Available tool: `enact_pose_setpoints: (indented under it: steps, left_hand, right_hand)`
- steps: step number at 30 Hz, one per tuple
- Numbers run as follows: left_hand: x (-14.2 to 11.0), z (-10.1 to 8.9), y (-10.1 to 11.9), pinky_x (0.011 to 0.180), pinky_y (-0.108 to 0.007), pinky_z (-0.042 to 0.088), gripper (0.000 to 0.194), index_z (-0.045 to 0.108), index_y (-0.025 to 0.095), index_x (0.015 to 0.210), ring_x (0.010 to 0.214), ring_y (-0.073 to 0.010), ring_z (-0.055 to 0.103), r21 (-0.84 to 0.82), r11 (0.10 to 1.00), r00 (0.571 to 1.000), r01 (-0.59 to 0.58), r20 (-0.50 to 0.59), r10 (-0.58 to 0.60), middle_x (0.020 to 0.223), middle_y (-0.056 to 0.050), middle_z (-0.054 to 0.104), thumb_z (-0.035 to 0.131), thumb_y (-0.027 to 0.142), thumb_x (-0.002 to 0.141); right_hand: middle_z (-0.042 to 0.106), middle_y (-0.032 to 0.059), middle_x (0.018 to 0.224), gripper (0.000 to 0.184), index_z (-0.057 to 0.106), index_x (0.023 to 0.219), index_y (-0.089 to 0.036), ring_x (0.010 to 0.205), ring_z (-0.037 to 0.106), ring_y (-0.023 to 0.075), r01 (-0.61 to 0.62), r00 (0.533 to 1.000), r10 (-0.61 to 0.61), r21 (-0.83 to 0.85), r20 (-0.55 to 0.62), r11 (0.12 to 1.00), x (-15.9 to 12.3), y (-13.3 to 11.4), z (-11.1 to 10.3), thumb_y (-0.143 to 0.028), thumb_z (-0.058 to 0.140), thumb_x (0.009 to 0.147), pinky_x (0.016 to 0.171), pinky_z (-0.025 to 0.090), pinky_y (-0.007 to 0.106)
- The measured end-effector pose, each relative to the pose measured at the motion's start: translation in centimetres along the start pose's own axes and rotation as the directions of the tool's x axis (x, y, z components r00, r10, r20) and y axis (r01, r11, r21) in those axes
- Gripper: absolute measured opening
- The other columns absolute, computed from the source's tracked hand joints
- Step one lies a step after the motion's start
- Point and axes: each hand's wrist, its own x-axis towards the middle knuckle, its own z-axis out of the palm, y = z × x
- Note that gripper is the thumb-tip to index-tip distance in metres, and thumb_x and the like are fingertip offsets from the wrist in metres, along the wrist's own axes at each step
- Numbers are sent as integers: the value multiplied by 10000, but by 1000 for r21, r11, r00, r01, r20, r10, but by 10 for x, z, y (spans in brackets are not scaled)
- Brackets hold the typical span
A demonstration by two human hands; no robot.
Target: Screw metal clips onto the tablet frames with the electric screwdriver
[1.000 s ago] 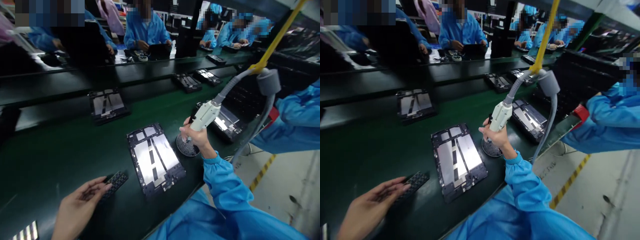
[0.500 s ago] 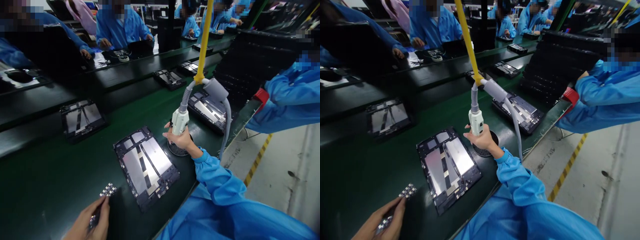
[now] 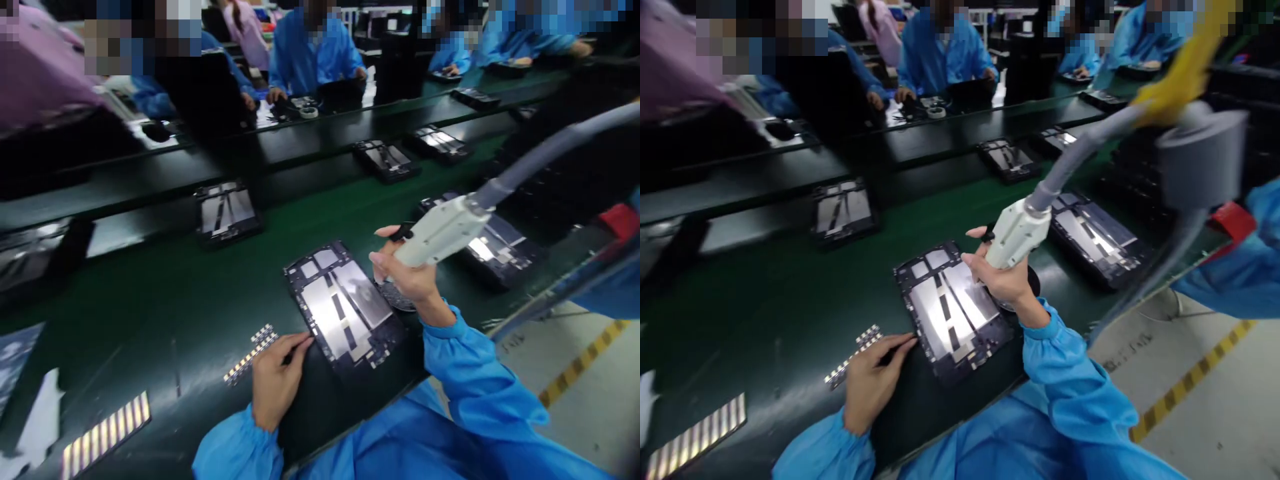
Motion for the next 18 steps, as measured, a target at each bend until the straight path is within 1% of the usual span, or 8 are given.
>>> enact_pose_setpoints:
  steps: [2, 4, 7, 9, 12, 15, 17, 18]
  left_hand:
    - [2, -2, 0, 699, -247, 572, 184, 760, 238, 828, 755, -157, 713, -93, 995, 1000, 21, -9, -22, 822, -9, 759, 599, 324, 853]
    - [3, -5, -2, 724, -271, 572, 183, 761, 226, 860, 772, -163, 704, -130, 990, 997, 60, -49, -66, 854, -32, 753, 604, 321, 845]
    - [2, -8, -9, 715, -297, 580, 245, 740, 191, 973, 735, -172, 699, -177, 967, 969, 184, -132, -208, 826, -45, 748, 651, 339, 799]
    - [1, -10, -12, 684, -298, 583, 263, 738, 181, 960, 699, -175, 699, -209, 947, 947, 242, -163, -278, 789, -44, 750, 677, 352, 770]
    - [1, -12, -12, 667, -287, 582, 168, 747, 202, 798, 752, -187, 711, -229, 948, 953, 222, -155, -261, 826, -53, 758, 665, 346, 772]
    - [1, -14, -9, 746, -310, 589, 140, 739, 201, 746, 853, -208, 721, -273, 939, 947, 208, -183, -263, 916, -68, 762, 656, 312, 766]
    - [1, -14, -8, 778, -325, 589, 123, 728, 192, 733, 823, -207, 726, -309, 923, 934, 230, -195, -298, 883, -66, 764, 658, 292, 748]
    - [1, -14, -7, 762, -319, 591, 119, 723, 188, 734, 780, -201, 727, -327, 912, 929, 248, -188, -320, 830, -59, 763, 658, 287, 743]
  right_hand:
    - [567, -91, 480, 303, 560, 1020, -206, 387, 522, 110, -13, 995, 8, 52, 97, 999, 1, -10, 26, -229, 713, 760, 422, 443, 267]
    - [563, -86, 480, 277, 572, 990, -207, 391, 521, 112, -72, 978, 56, 71, 200, 995, 2, -13, 56, -230, 708, 750, 429, 454, 273]
    - [543, -84, 469, 248, 592, 943, -207, 392, 513, 116, -168, 933, 142, 50, 331, 985, 4, -2, 95, -239, 706, 725, 444, 473, 284]
    - [529, -88, 461, 265, 603, 947, -204, 380, 499, 114, -199, 912, 177, 22, 370, 980, 5, 11, 110, -233, 710, 706, 433, 461, 279]
    - [533, -82, 478, 276, 620, 946, -196, 393, 498, 113, -170, 920, 177, -52, 349, 984, 6, 30, 118, -211, 711, 687, 438, 447, 271]
    - [537, -70, 489, 252, 631, 919, -193, 422, 512, 120, -137, 933, 171, -125, 317, 983, 5, 41, 116, -201, 707, 680, 451, 447, 271]
    - [534, -72, 477, 242, 627, 913, -193, 410, 512, 123, -154, 930, 190, -137, 315, 979, 4, 41, 114, -199, 701, 683, 448, 446, 277]
    - [535, -73, 470, 235, 623, 909, -193, 404, 512, 124, -155, 930, 190, -133, 316, 979, 4, 40, 113, -201, 699, 687, 455, 453, 283]
